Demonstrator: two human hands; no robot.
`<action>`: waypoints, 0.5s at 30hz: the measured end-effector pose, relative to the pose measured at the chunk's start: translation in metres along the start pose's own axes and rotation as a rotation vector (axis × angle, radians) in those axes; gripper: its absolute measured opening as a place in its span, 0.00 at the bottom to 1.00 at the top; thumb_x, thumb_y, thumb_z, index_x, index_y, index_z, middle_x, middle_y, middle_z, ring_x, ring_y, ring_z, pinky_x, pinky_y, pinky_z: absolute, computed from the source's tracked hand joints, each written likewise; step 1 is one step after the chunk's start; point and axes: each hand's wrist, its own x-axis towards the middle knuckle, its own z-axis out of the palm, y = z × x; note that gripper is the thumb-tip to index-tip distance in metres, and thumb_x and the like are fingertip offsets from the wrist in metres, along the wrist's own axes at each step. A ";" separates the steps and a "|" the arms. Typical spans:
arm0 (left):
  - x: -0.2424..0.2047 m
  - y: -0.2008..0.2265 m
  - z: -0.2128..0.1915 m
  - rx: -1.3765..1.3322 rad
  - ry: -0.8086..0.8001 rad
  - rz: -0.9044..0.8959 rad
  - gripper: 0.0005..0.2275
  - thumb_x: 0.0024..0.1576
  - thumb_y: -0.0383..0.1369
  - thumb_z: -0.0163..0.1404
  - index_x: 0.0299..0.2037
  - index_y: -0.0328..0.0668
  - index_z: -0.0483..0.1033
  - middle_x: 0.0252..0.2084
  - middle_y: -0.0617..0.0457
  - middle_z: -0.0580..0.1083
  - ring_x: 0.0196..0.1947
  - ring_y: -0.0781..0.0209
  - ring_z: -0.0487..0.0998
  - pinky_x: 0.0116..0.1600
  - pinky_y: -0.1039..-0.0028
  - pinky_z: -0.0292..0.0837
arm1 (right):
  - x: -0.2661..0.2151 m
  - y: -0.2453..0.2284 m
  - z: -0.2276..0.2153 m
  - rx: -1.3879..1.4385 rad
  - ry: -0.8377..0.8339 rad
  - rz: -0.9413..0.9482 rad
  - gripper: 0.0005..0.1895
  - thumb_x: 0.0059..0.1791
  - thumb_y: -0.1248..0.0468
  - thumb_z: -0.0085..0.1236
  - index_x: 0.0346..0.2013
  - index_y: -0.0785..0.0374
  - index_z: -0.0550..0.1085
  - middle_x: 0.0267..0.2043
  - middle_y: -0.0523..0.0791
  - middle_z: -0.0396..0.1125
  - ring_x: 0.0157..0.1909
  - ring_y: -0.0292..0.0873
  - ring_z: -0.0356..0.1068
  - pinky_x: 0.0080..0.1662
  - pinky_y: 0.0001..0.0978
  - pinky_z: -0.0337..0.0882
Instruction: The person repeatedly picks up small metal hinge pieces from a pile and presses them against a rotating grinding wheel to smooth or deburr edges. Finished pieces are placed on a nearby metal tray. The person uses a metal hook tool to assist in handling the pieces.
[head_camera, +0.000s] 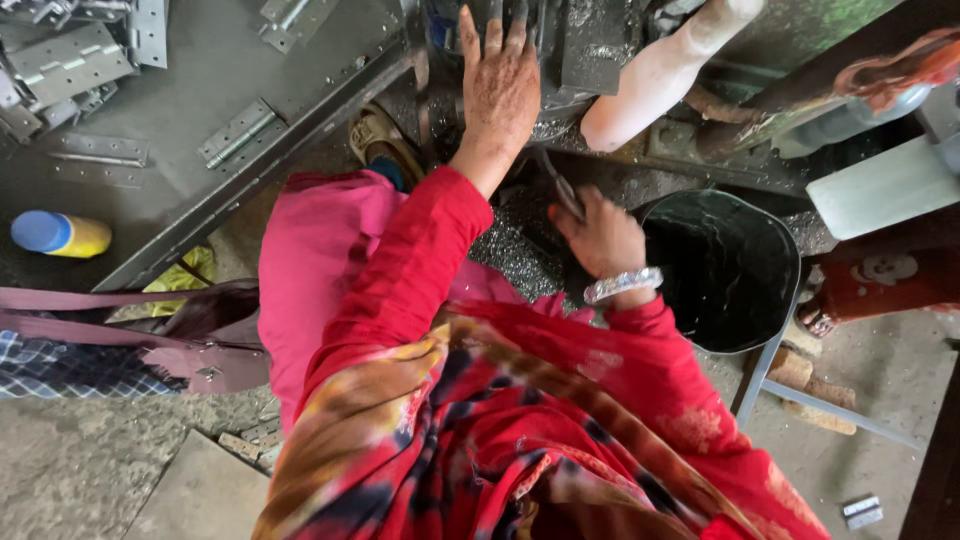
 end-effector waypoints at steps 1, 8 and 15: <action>0.001 0.001 0.004 0.020 0.011 -0.007 0.14 0.61 0.32 0.46 0.52 0.36 0.79 0.65 0.45 0.69 0.67 0.44 0.66 0.73 0.42 0.42 | 0.001 -0.001 -0.005 0.000 0.004 -0.042 0.25 0.51 0.41 0.57 0.47 0.60 0.72 0.33 0.58 0.73 0.36 0.67 0.73 0.37 0.60 0.71; 0.022 0.007 0.024 -0.104 0.003 -0.101 0.12 0.66 0.31 0.46 0.56 0.38 0.78 0.59 0.47 0.72 0.66 0.49 0.66 0.75 0.47 0.49 | -0.023 0.013 0.035 -0.022 0.019 0.049 0.25 0.48 0.44 0.60 0.47 0.60 0.72 0.32 0.58 0.73 0.36 0.65 0.74 0.37 0.59 0.71; 0.015 -0.001 0.013 0.010 0.244 -0.021 0.16 0.55 0.31 0.50 0.52 0.35 0.78 0.55 0.47 0.74 0.60 0.48 0.68 0.67 0.46 0.54 | -0.012 0.014 0.030 0.072 -0.043 0.029 0.25 0.51 0.41 0.59 0.44 0.60 0.72 0.35 0.58 0.74 0.38 0.65 0.74 0.38 0.58 0.72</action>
